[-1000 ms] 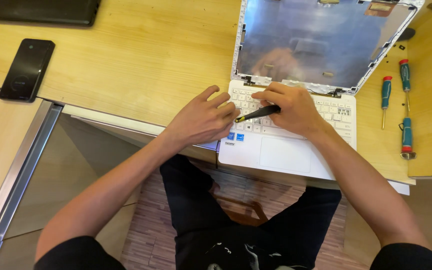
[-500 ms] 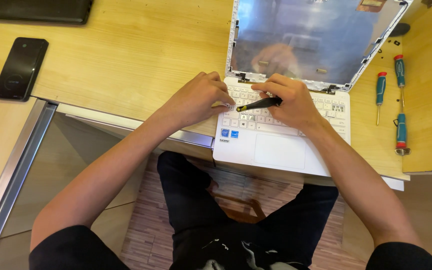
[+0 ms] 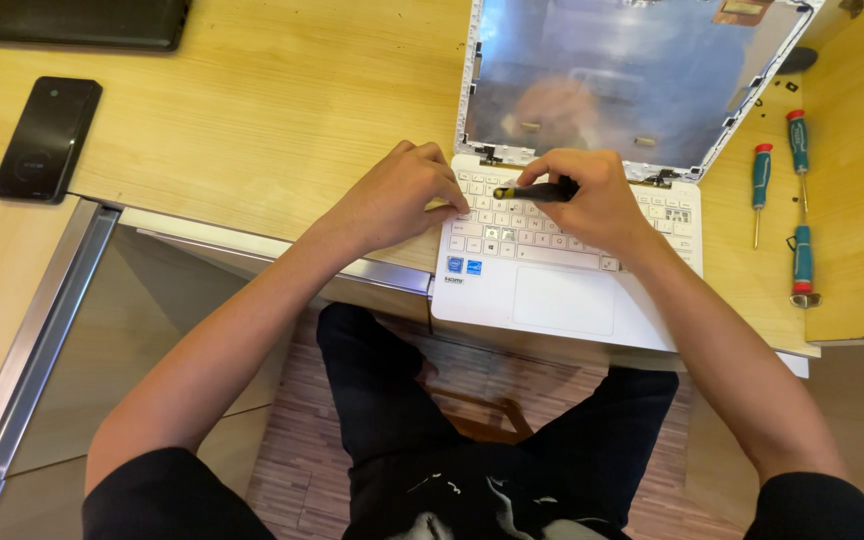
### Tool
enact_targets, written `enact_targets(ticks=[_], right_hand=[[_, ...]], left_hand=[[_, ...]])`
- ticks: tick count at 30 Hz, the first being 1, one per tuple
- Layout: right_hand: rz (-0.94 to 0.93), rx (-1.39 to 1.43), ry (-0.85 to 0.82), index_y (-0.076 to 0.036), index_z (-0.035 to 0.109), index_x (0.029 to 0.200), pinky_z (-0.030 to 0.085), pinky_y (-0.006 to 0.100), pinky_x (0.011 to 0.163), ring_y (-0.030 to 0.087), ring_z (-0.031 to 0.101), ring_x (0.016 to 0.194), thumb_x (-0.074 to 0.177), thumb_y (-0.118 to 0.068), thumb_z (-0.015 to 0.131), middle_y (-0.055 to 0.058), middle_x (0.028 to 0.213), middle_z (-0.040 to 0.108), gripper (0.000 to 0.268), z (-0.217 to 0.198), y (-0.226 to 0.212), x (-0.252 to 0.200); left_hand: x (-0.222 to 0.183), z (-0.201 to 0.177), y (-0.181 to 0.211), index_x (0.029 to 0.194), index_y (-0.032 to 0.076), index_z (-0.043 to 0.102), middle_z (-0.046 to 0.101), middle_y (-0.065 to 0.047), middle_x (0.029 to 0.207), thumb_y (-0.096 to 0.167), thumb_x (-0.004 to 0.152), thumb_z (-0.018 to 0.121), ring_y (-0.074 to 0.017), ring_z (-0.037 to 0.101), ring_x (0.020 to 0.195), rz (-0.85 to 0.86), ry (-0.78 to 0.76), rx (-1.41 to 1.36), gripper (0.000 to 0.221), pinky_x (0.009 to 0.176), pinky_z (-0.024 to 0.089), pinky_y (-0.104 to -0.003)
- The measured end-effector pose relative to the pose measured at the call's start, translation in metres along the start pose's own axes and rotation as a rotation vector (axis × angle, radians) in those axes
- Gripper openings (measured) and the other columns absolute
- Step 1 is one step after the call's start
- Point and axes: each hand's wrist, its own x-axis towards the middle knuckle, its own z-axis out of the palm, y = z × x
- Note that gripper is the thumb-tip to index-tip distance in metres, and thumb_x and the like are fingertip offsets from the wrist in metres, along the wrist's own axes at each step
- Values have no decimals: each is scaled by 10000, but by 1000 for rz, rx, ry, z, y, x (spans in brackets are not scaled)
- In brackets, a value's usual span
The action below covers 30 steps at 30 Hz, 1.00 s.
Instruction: Cleaning and disassembling a laptop using a brush and screwdriver on a workbench
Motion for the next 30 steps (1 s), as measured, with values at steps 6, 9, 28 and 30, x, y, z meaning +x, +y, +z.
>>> enact_targets(ticks=[6, 9, 28, 30], right_hand=[[320, 112, -259, -114, 793, 868, 417, 266, 583, 160, 561, 590, 807, -32, 796, 71, 616, 658, 102, 4, -43, 21], [395, 56, -338, -91, 803, 871, 461, 299, 609, 210, 609, 610, 799, -31, 790, 116, 658, 704, 95, 19, -42, 33], [431, -170, -385, -43, 805, 966, 626, 351, 723, 298, 734, 778, 786, -45, 801, 150, 867, 736, 180, 37, -38, 39], [452, -146, -395, -30, 800, 969, 628, 353, 718, 293, 727, 773, 773, -56, 807, 159, 869, 731, 197, 38, -38, 41]], left_hand=[[-20, -12, 5, 1012, 135, 798, 769, -75, 931, 87, 900, 754, -296, 670, 1022, -153, 166, -308, 129, 911, 485, -413], [-29, 9, 4, 999, 141, 794, 742, -106, 914, 157, 887, 776, -338, 664, 1003, -189, 234, -305, 115, 879, 508, -442], [-23, 54, 17, 909, 113, 791, 674, -81, 947, 223, 832, 832, -278, 675, 947, -492, 362, -291, 141, 886, 543, -394], [-24, 57, 17, 923, 109, 807, 687, -50, 955, 205, 875, 799, -223, 677, 956, -501, 400, -344, 108, 901, 534, -351]])
